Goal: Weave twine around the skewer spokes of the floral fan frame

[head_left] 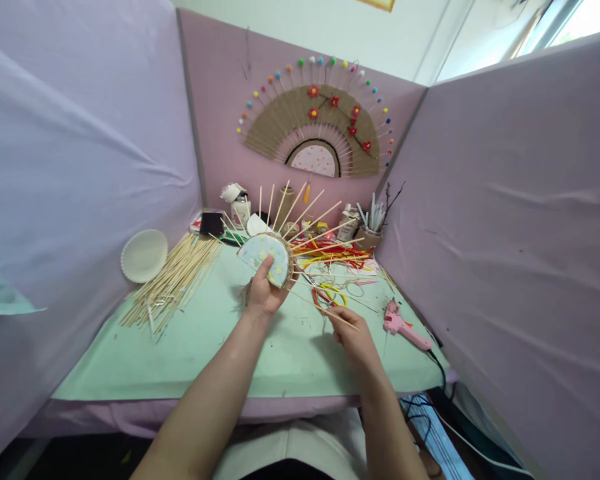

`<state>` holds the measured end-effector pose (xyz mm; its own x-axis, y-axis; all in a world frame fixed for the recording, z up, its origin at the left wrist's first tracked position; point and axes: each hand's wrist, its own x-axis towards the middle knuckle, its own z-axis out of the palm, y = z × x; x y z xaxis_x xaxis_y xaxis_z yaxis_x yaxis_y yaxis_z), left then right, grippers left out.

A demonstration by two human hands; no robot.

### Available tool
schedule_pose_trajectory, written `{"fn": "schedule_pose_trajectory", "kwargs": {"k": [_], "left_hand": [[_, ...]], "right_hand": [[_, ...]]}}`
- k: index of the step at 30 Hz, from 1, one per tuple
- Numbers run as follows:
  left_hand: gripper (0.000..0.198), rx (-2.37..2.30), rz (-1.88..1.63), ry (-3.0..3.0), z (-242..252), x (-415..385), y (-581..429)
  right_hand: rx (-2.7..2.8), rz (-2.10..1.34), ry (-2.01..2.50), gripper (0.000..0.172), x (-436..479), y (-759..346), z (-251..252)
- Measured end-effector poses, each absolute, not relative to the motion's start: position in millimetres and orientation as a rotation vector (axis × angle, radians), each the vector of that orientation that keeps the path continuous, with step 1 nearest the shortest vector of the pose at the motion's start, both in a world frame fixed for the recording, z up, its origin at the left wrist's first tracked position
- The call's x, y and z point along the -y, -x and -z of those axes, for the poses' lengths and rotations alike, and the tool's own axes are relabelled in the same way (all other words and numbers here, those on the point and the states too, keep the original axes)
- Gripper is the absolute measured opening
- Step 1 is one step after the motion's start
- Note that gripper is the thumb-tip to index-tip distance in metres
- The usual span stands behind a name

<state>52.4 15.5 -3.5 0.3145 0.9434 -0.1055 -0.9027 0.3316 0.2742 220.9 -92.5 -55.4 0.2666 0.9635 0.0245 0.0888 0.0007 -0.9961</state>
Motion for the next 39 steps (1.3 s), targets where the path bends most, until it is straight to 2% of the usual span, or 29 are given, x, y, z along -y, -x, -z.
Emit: {"fn": "schedule_pose_trajectory", "kwargs": {"k": [8,21,33,39], "left_hand": [[0.026,-0.206,-1.181,-0.239,8,-16,-51],[0.035,-0.265,-1.127,-0.318,6,-13,-51],[0.027,-0.314,-1.179,-0.304,2,-14,-52],[0.019,-0.344,-1.252,-0.276,2,-15,-53]], "right_hand": [[1.376,-0.987,1.315,0.025,92,-151,58],[1.383,-0.940,1.338,0.027,97,-166,56],[1.242,-0.966,1.358,0.029,98,-190,57],[0.837,-0.914,1.210,0.035,99,-241,41]]}}
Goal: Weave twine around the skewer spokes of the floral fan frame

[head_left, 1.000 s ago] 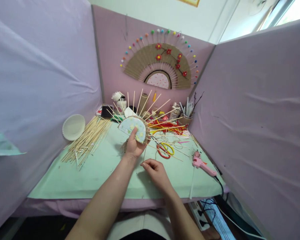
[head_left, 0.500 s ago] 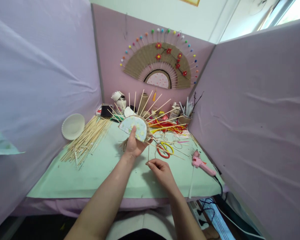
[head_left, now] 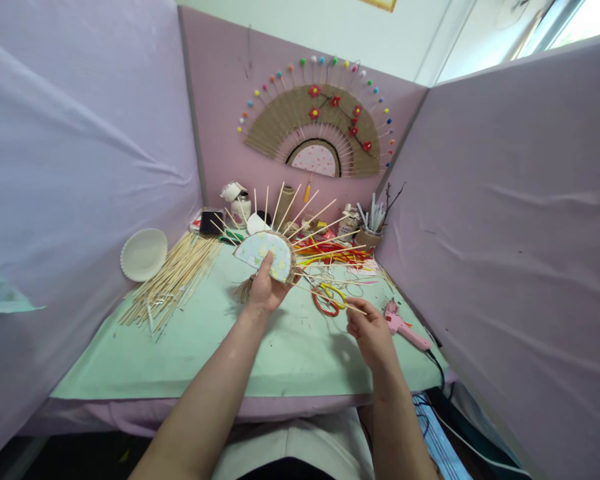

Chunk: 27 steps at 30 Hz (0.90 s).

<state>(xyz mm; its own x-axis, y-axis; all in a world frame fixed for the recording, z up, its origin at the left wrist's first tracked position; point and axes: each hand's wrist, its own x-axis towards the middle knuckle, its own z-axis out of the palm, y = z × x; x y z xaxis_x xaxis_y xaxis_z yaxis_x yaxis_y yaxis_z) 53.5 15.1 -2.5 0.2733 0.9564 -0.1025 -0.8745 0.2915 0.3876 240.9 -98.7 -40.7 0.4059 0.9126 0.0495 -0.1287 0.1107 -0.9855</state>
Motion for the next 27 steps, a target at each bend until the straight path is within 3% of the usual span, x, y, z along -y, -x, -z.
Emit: {"fn": "schedule_pose_trajectory", "kwargs": {"k": [5,9,20,27], "left_hand": [[0.029,-0.366,-1.244,-0.323,6,-15,-58],[0.024,-0.398,-1.273,-0.357,7,-15,-62],[0.024,-0.361,-1.243,-0.354,7,-15,-57],[0.025,-0.392,-1.267,-0.381,8,-14,-62]], "right_hand": [[0.637,-0.793,0.977,0.030,104,-268,11],[0.635,-0.703,0.876,0.026,113,-267,-2],[0.613,-0.666,0.963,0.024,112,-268,9],[0.689,-0.553,0.762,0.016,122,-264,0]]}}
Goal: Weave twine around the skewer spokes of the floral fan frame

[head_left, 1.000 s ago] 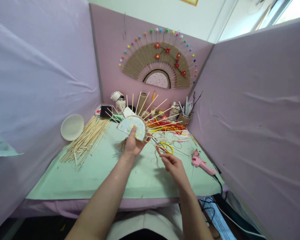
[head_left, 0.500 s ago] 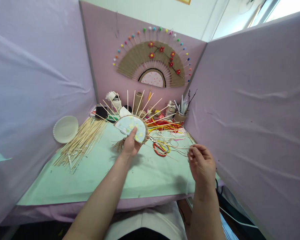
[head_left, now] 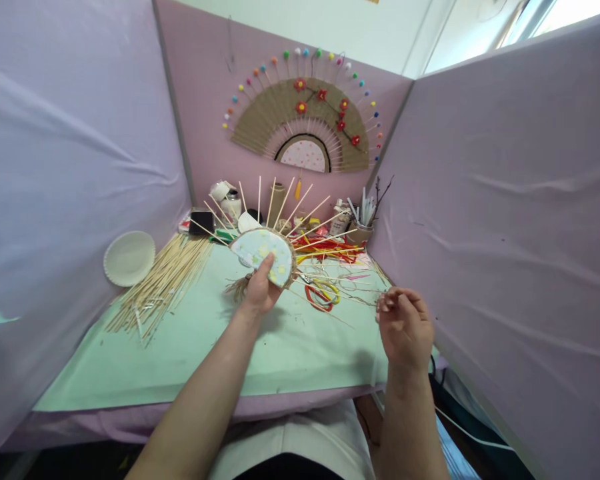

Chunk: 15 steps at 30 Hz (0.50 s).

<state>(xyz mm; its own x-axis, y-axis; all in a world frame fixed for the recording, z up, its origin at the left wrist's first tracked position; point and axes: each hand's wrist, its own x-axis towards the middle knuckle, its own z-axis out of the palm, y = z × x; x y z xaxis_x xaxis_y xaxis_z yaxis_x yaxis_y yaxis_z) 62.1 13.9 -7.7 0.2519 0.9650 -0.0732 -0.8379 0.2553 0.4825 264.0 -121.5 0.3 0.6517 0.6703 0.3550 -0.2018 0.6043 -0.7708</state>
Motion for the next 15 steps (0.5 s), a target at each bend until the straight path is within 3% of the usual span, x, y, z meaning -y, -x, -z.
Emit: {"fn": "schedule_pose_trajectory", "kwargs": {"k": [6,11,15], "left_hand": [[0.031,-0.380,-1.303,-0.325,4,-14,-61],[0.022,-0.366,-1.305,-0.257,4,-16,-57],[0.024,-0.347,-1.318,-0.210,5,-19,-56]], "right_hand": [[0.757,-0.716,0.927,0.021,124,-267,10],[0.796,-0.842,1.173,0.034,107,-250,37],[1.071,-0.849,1.308,0.028,100,-215,52]]}}
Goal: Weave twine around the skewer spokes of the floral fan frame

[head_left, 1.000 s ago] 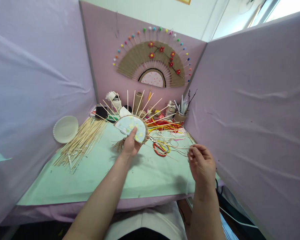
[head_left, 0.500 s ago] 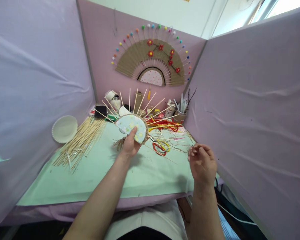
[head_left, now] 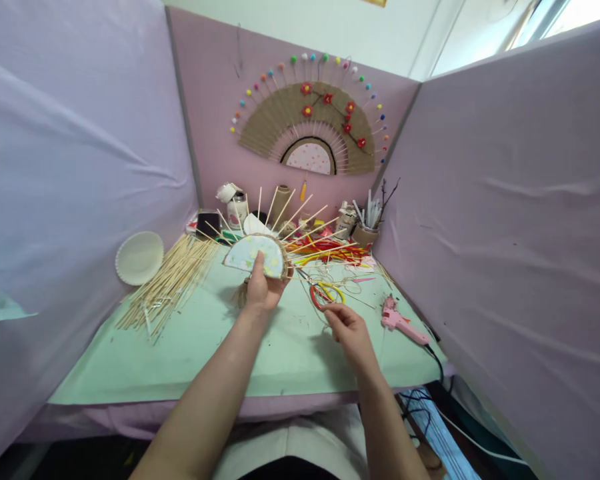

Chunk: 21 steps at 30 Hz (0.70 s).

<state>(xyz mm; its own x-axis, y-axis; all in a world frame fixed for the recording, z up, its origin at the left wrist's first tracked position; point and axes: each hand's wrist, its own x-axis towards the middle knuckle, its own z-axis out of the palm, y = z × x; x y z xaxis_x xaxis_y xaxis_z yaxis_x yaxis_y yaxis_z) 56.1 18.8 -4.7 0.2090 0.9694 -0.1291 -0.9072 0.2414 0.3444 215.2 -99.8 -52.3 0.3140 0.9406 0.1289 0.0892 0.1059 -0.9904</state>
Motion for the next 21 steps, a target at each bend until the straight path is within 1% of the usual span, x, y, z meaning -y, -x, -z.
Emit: {"fn": "schedule_pose_trajectory", "kwargs": {"k": [3,6,14,21], "left_hand": [[0.030,-0.346,-1.315,-0.197,4,-20,-55],[0.034,-0.336,-1.320,-0.214,4,-20,-54],[0.028,-0.311,-1.383,-0.250,7,-14,-64],[0.051,-0.252,-1.235,-0.437,8,-3,-68]], "right_hand": [[1.232,-0.834,1.316,0.023,100,-189,58],[1.333,-0.825,1.306,0.023,103,-171,60],[1.520,-0.650,1.325,0.024,103,-152,62],[1.485,-0.659,1.348,0.023,107,-159,58]]}}
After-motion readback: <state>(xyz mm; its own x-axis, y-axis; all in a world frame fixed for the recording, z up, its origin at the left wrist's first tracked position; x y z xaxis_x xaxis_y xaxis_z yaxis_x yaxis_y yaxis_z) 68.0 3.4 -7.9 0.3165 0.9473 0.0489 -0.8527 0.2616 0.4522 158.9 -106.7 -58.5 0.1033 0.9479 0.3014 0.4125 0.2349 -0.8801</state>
